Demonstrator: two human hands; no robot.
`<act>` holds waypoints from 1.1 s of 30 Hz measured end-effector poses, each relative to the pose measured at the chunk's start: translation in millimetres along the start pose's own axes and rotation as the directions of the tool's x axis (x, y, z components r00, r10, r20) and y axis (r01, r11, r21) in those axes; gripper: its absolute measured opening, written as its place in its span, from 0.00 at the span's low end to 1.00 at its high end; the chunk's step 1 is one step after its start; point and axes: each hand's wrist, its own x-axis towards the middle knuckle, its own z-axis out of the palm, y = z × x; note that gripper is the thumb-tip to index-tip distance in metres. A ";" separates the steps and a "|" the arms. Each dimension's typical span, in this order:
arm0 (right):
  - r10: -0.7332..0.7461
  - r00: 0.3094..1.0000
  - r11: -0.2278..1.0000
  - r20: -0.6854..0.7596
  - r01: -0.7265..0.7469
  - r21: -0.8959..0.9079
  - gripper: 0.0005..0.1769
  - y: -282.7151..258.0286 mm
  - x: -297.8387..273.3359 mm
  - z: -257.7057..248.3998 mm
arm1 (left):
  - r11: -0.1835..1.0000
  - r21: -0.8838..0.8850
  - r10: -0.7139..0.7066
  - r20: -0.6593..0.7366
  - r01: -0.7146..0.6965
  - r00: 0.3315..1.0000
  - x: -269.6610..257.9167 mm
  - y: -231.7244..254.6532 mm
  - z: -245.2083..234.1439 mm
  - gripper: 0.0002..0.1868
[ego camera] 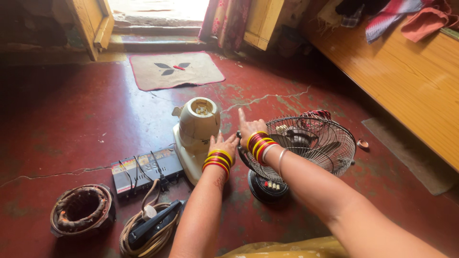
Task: The person wipes the top of a blender with a cloth, then wipes the cage and base of a table fan. The person is sitting on the floor in a room with a red floor.
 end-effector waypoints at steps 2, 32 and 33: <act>0.011 1.000 1.000 -0.008 -0.011 0.006 0.65 -0.9 6.2 -4.8 | 1.000 -0.003 0.012 -0.006 -0.012 1.000 0.8 3.2 0.7 0.37; -0.345 0.765 0.916 -0.543 0.402 -0.016 0.49 -27.1 -21.6 90.1 | 0.986 -0.080 -0.159 -0.160 0.147 0.974 19.4 -35.1 27.1 0.34; -0.381 0.779 0.908 -0.497 0.417 -0.042 0.51 -23.0 -21.3 91.0 | 0.985 -0.061 -0.171 -0.137 0.164 0.976 19.8 -39.6 29.5 0.31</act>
